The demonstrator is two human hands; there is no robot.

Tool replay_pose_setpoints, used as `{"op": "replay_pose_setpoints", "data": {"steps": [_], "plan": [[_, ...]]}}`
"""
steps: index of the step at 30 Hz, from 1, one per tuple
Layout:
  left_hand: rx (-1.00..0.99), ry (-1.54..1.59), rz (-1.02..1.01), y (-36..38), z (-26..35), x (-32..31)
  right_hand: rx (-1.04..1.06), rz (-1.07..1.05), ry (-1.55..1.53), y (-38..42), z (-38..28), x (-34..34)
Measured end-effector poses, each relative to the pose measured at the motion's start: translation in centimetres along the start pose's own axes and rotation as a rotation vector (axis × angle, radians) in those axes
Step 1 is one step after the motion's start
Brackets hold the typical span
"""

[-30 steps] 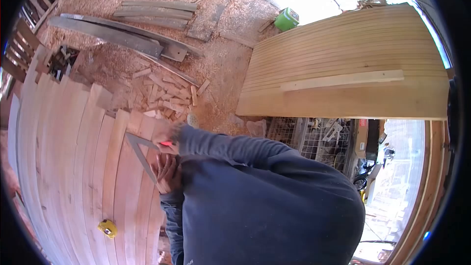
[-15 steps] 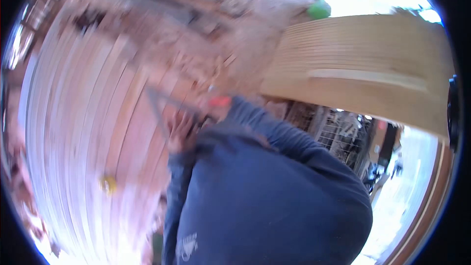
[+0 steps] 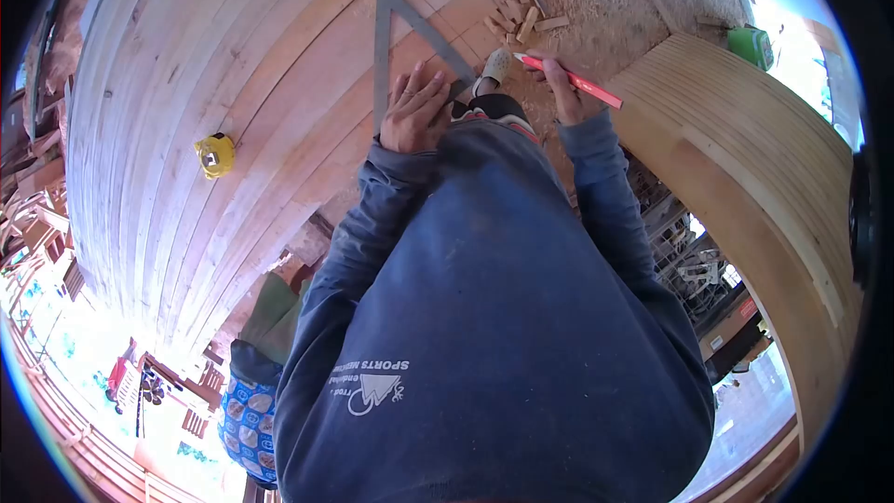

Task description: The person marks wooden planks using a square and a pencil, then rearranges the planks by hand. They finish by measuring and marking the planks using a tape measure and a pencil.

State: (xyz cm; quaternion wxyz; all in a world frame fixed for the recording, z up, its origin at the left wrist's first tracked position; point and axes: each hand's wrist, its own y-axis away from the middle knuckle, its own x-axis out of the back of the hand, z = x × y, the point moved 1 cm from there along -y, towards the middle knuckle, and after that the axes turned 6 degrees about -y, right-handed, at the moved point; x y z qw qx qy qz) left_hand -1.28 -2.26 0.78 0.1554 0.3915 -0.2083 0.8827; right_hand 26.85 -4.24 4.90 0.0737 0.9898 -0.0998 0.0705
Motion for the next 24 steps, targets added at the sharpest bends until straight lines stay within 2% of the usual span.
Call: {"op": "replay_pose_setpoints", "data": {"steps": [4, 7, 10, 13, 24], "plan": [[0.001, -0.012, -0.003, -0.2, 0.1, 0.1, 0.046, -0.029, -0.094, -0.2, -0.3, -1.0], [0.004, 0.001, -0.002, -0.1, 0.3, 0.4, -0.067, -0.057, -0.124, 0.3, -1.2, -0.9], [0.011, 0.013, -0.004, 0.1, -0.1, 0.2, -0.016, -0.082, -0.070, 0.0, -1.6, -0.8], [0.026, 0.025, -0.030, 0.2, -0.2, 0.2, -0.079, -0.160, -0.030, -0.1, -1.1, -0.4], [0.002, 0.102, -0.009, 0.0, -0.4, 0.1, 0.019, -0.123, -0.013, -0.4, -1.7, -1.4]]}}
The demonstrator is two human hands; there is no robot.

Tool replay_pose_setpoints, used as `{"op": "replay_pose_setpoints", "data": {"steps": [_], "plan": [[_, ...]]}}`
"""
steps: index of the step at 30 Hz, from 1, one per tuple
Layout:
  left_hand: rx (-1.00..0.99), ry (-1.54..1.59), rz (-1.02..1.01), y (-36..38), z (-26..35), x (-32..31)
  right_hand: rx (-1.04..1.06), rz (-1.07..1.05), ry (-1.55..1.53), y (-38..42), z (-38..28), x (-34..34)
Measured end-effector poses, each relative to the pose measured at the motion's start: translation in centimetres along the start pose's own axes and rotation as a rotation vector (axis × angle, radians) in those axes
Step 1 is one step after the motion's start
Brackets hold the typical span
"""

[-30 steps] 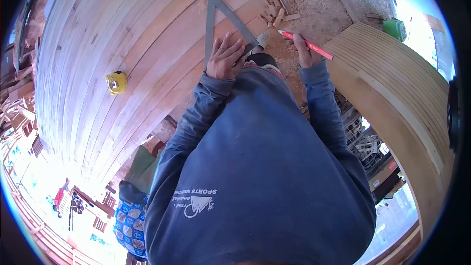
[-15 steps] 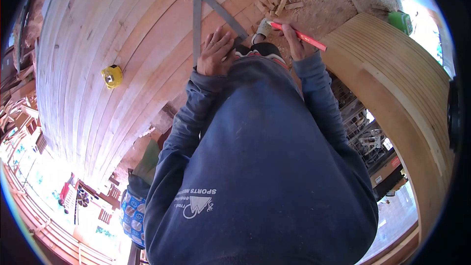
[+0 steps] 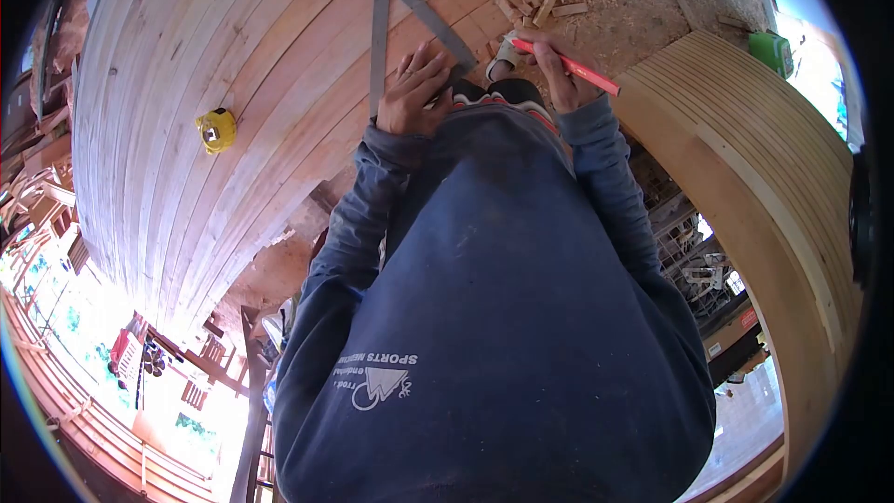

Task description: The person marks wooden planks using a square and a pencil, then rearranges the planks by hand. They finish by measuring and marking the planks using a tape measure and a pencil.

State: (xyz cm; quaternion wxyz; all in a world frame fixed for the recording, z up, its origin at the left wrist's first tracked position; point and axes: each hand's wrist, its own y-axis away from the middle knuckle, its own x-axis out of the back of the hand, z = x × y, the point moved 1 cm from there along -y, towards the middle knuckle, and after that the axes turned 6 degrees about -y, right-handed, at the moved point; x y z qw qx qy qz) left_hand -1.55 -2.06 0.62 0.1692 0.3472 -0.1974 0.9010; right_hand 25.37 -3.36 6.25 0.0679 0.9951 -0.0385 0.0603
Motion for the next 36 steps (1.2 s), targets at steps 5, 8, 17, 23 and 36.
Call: {"op": "replay_pose_setpoints", "data": {"steps": [5, 8, 17, 23, 36], "plan": [[-0.037, -0.005, 0.011, 0.1, -0.3, -0.2, 0.008, 0.024, -0.053, 0.2, 0.4, -1.1], [-0.047, -0.008, -0.012, 0.0, -0.3, 0.1, 0.032, 0.022, -0.030, -0.1, 0.6, -1.8], [-0.030, 0.007, -0.053, 0.1, -0.5, 0.5, 0.015, -0.068, -0.008, -0.9, -0.8, -3.6], [-0.006, 0.016, -0.062, 0.2, -0.6, 0.3, 0.055, 0.001, 0.016, -1.7, -0.7, -4.1], [-0.012, 0.057, -0.046, 0.1, -1.1, 0.2, 0.433, -0.121, 0.345, -7.3, 0.7, -7.4]]}}
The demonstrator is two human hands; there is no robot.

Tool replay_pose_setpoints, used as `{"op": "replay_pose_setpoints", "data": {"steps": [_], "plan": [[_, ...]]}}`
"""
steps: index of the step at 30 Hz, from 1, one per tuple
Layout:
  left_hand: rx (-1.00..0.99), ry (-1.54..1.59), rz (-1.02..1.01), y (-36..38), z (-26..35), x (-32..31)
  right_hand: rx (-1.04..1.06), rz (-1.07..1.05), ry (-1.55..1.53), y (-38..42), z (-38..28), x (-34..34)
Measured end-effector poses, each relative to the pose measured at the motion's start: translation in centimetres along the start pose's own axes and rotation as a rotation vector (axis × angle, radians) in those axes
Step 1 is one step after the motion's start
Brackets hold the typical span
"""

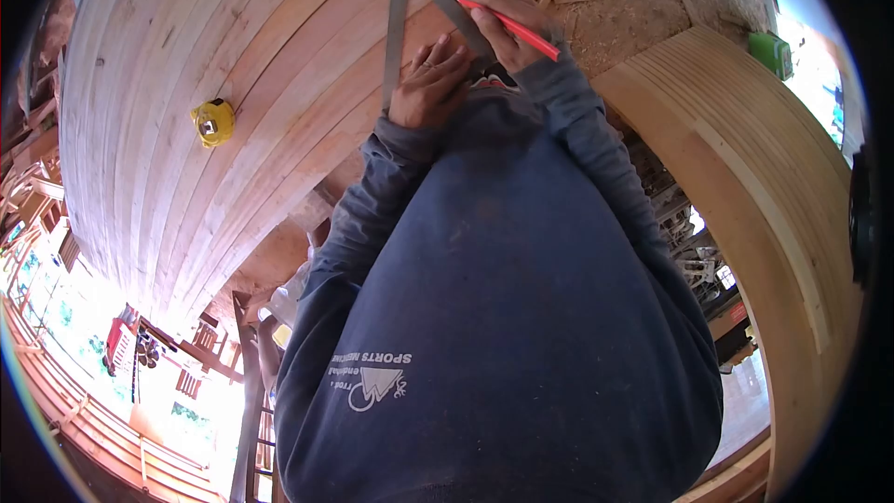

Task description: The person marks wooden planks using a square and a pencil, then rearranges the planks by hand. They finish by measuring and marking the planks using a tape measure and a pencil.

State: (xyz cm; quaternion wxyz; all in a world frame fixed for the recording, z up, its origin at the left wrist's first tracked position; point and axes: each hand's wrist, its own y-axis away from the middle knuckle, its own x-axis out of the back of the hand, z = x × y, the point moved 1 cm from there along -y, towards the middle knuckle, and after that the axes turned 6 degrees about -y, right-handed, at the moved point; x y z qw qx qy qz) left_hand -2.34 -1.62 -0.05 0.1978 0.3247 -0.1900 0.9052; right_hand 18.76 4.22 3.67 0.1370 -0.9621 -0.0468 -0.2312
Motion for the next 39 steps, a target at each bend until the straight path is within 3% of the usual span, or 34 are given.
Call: {"op": "replay_pose_setpoints", "data": {"steps": [4, 7, 13, 16, 19, 22, 28, 33, 36, 39], "plan": [[-0.003, -0.023, -0.031, 0.1, -0.1, 0.2, 0.026, -0.041, -0.006, -1.8, -0.5, 0.1], [0.005, -0.014, -0.051, 0.0, 0.0, 0.5, -0.020, -0.208, 0.056, 0.4, -0.2, 2.0], [-0.011, -0.024, -0.049, -0.1, 0.0, 0.3, -0.001, -0.086, -0.005, -0.6, 0.5, 0.3], [-0.018, -0.024, -0.059, 0.2, -0.7, 0.2, 0.181, 0.056, 0.029, -5.4, 1.3, -2.5], [-0.022, -0.026, -0.058, 0.0, -0.6, 0.2, 0.051, 0.062, 0.060, -7.7, 1.7, -4.1], [-0.017, -0.022, -0.057, 0.1, -0.5, 0.3, -0.138, -0.064, -0.002, -7.2, 0.5, -2.6], [0.006, -0.015, -0.068, -0.1, 0.3, 0.7, -0.014, 0.044, 0.053, -8.3, 2.4, -4.1], [-0.011, -0.044, -0.033, 0.0, -0.4, 0.2, -0.056, 0.033, 0.015, -9.2, 2.2, -4.5], [-0.026, -0.282, -0.080, -0.2, 0.2, 0.9, -0.119, -0.001, 0.037, -9.1, 2.4, -4.3], [-0.024, -0.231, -0.105, -0.1, -0.4, 0.9, -0.137, -0.003, 0.004, -9.1, 2.4, -4.5]]}}
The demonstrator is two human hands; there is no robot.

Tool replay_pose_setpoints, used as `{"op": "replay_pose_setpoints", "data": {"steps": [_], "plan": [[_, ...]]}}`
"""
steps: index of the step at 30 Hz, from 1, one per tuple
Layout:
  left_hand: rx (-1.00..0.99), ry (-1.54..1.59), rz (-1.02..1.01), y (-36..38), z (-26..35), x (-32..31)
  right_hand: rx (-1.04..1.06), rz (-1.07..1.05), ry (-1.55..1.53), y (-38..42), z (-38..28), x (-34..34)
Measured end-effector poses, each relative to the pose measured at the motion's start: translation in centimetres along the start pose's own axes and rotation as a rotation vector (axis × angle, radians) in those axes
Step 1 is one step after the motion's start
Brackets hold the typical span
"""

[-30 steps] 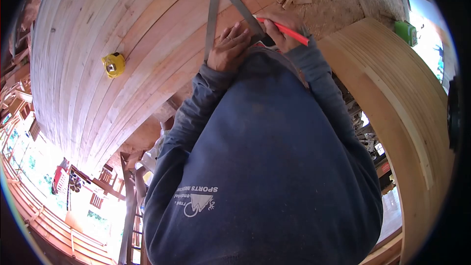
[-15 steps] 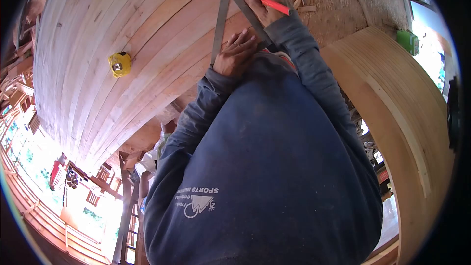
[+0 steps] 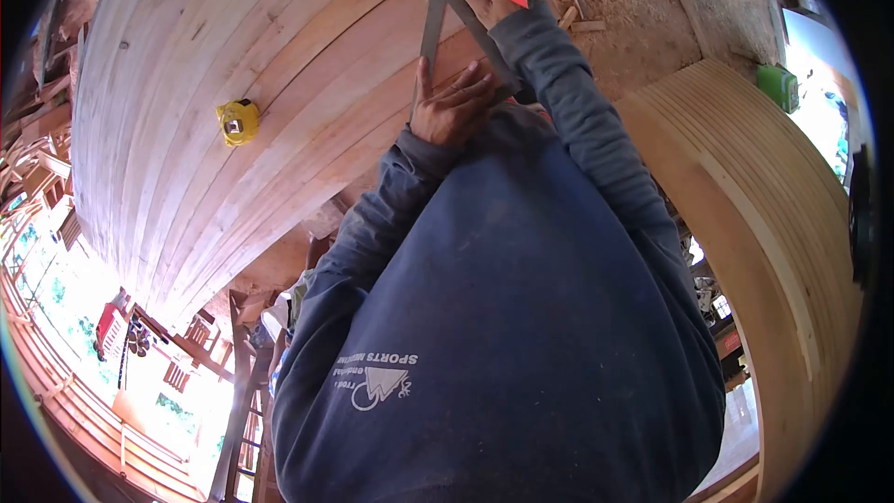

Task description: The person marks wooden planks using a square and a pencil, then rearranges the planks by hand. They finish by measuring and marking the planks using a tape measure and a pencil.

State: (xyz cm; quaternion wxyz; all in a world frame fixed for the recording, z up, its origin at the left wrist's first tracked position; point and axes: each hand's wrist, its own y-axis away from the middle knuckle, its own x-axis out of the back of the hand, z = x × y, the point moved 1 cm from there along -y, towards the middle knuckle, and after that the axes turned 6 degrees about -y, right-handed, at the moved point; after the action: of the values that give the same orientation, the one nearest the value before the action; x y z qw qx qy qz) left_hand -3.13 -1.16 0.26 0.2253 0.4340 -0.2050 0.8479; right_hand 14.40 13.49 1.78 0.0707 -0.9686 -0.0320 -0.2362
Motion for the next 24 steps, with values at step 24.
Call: {"op": "replay_pose_setpoints", "data": {"steps": [24], "plan": [[-0.007, -0.006, -0.037, -0.4, 0.1, 0.4, 0.148, -0.083, 0.075, 0.8, 0.0, 2.5]]}}
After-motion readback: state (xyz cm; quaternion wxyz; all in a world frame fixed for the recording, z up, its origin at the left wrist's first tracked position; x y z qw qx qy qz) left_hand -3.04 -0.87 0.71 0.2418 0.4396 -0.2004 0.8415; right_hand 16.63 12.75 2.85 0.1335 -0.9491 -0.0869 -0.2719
